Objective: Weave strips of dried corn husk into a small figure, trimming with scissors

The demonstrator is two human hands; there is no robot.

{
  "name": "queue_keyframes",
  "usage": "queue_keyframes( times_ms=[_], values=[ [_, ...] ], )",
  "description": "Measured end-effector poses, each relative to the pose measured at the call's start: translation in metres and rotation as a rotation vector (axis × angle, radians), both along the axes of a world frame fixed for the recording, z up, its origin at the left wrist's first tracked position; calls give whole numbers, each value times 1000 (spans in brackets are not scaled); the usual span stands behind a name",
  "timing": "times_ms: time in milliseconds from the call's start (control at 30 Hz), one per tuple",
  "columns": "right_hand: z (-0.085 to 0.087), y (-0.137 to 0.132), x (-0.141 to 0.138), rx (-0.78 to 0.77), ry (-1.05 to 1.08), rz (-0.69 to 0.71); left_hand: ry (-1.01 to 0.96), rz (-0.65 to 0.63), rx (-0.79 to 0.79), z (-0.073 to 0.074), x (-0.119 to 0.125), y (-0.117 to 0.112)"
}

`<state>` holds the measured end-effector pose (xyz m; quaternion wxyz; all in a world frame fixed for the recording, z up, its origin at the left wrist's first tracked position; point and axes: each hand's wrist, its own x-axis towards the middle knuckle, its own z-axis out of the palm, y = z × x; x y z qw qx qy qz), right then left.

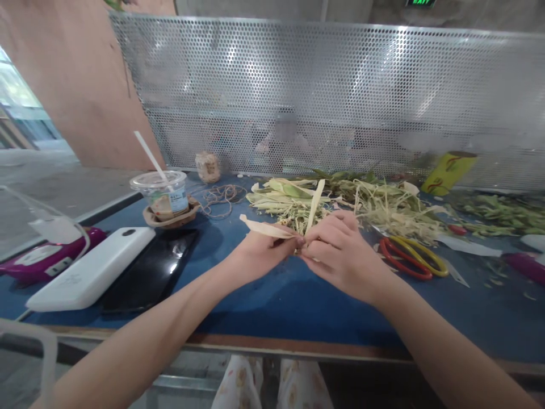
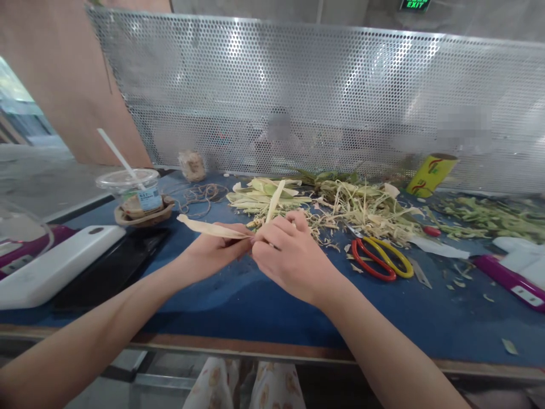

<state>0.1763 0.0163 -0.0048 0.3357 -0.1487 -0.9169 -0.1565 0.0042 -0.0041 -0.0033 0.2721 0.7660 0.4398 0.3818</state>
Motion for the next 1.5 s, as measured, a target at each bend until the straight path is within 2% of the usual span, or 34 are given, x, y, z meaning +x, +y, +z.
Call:
queue_keyframes(
  times_ms=[167, 300, 467, 567, 667, 767, 833, 900, 967, 1033, 1100, 1167, 1267, 1400, 1500],
  values=[
    [3, 0, 2, 15, 149, 15, -83, 12, -23, 0, -3, 3],
    [3, 2, 5, -26, 281, 96, -105, 34, -21, 1, -5, 4],
    [-3, 5, 3, -89, 249, 172, -59, 43, -3, 2, -6, 2],
    [-1, 2, 2, -145, 194, 123, -46, 27, 8, 2, -5, 1],
    [2, -2, 0, -273, 208, 41, -72, 15, -13, 1, -3, 2],
    [0, -1, -3, -324, 302, 49, -123, 22, -36, 2, -1, 1],
    [-2, 2, -3, -354, 448, -5, -150, 40, -33, 4, -1, 1],
    [-2, 5, -3, -503, 531, -94, -177, 72, -26, 5, -3, 1],
    [-1, 7, -3, -758, 495, -121, -203, 93, -31, 4, -5, 1],
    [1, 6, -3, -975, 398, -47, -238, 89, -54, 3, -6, 1],
    [1, 5, -3, -1077, 378, 71, -280, 75, -75, 3, -7, 1],
    [1, 4, -2, -1096, 393, 176, -314, 60, -75, 3, -6, 1],
    [1, 3, -2, -1096, 370, 254, -345, 32, -37, 3, -4, 0],
    [5, 1, 0, -1083, 269, 266, -397, 5, 40, 0, -5, 2],
    [8, 0, 2, -1044, 234, 256, -429, -53, 41, -2, -7, 4]
  ],
)
